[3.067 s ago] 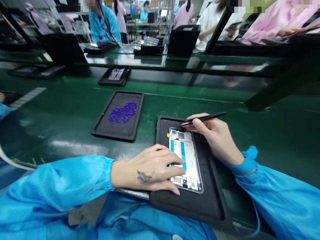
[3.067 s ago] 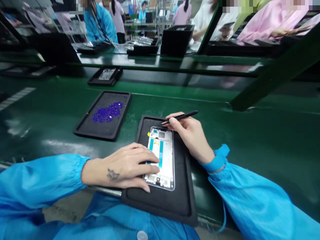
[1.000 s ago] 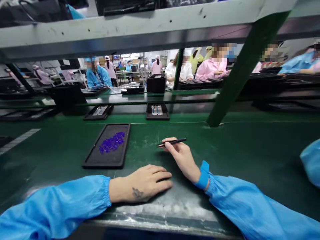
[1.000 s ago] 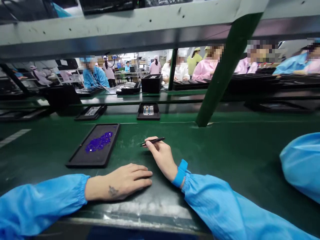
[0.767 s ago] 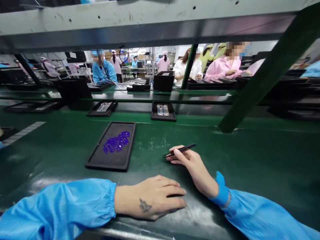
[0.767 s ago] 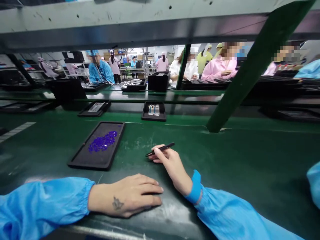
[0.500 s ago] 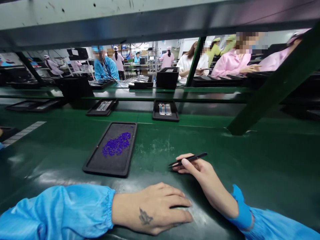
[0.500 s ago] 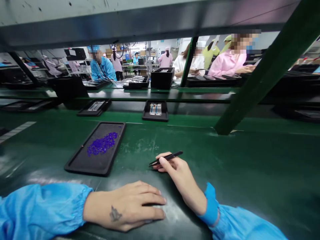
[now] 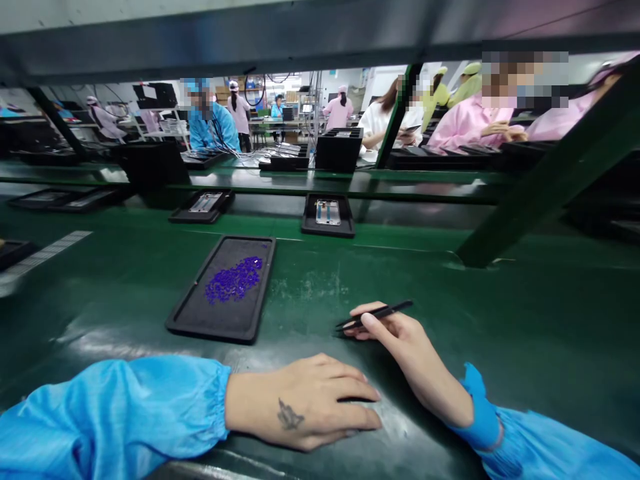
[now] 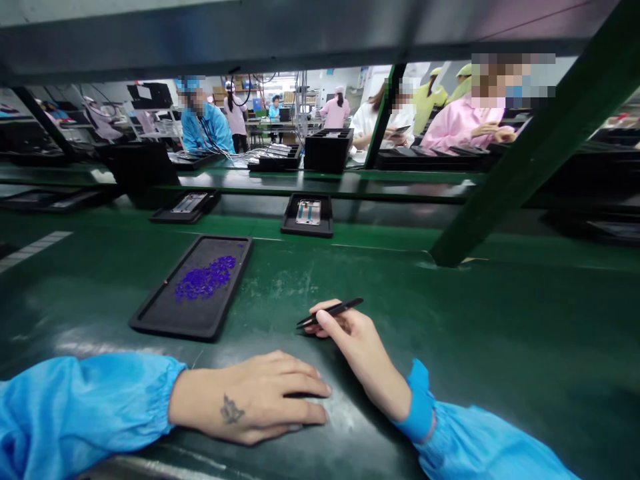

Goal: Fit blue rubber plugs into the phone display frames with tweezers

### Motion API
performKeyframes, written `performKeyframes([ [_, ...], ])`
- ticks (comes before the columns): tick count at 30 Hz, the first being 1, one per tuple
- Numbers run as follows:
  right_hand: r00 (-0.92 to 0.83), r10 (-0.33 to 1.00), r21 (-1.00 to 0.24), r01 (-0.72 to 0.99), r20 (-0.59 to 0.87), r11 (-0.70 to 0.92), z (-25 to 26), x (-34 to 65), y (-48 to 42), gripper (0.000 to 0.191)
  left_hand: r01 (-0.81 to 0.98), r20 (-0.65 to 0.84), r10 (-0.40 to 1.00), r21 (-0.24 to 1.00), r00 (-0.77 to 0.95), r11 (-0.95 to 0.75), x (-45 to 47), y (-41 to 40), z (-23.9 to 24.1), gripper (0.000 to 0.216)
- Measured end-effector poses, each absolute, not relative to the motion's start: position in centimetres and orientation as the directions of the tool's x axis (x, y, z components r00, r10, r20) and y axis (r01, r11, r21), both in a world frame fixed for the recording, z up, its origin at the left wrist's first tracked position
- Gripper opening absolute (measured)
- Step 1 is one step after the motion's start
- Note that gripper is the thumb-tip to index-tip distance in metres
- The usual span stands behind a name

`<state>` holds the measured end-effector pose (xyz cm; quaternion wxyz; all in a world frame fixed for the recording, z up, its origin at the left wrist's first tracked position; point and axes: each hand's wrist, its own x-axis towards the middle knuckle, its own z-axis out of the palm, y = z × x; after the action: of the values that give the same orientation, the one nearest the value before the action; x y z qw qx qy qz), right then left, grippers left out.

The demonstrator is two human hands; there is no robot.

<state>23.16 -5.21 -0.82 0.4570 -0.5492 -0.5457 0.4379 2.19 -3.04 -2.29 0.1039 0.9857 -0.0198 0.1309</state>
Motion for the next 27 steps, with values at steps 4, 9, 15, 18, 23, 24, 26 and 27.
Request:
performKeyframes([
  [4, 0.004, 1.0, -0.977, 0.211, 0.019, 0.018, -0.94, 23.19, -5.13, 0.05, -0.07, 0.261, -0.016, 0.2, 0.965, -0.977, 2.11, -2.94, -2.37, 0.037],
  [9, 0.004, 1.0, -0.979, 0.2, 0.027, 0.026, -1.05, 23.22, -5.04, 0.049, -0.078, 0.27, -0.021, 0.202, 0.963, -0.976, 2.12, -2.79, -2.31, 0.037],
  [15, 0.011, 0.999, -0.978, 0.204, 0.036, 0.033, -1.04, 23.08, -5.06, 0.051, -0.079, 0.274, -0.02, 0.208, 0.961, -0.975, 2.12, -2.68, -2.22, 0.037],
  [18, 0.011, 0.999, -0.979, 0.202, 0.037, 0.034, -1.0, 23.04, -5.05, 0.052, -0.078, 0.268, -0.02, 0.208, 0.963, -0.975, 2.1, -2.64, -2.25, 0.037],
  [23, 0.0, 0.999, -0.982, 0.187, 0.035, 0.034, -0.99, 23.07, -5.02, 0.051, -0.073, 0.256, -0.021, 0.197, 0.966, -0.978, 2.13, -2.67, -2.18, 0.038],
  [24, 0.0, 0.999, -0.982, 0.188, 0.036, 0.035, -0.99, 23.08, -5.03, 0.051, -0.074, 0.256, -0.022, 0.196, 0.967, -0.978, 2.13, -2.67, -2.15, 0.038],
  [26, 0.004, 0.999, -0.981, 0.192, 0.038, 0.037, -1.0, 23.07, -5.05, 0.052, -0.075, 0.256, -0.023, 0.198, 0.966, -0.977, 2.12, -2.68, -2.09, 0.037],
  [27, 0.007, 0.999, -0.98, 0.194, 0.04, 0.038, -1.0, 23.07, -5.06, 0.052, -0.074, 0.256, -0.021, 0.2, 0.967, -0.977, 2.1, -2.67, -2.06, 0.037],
])
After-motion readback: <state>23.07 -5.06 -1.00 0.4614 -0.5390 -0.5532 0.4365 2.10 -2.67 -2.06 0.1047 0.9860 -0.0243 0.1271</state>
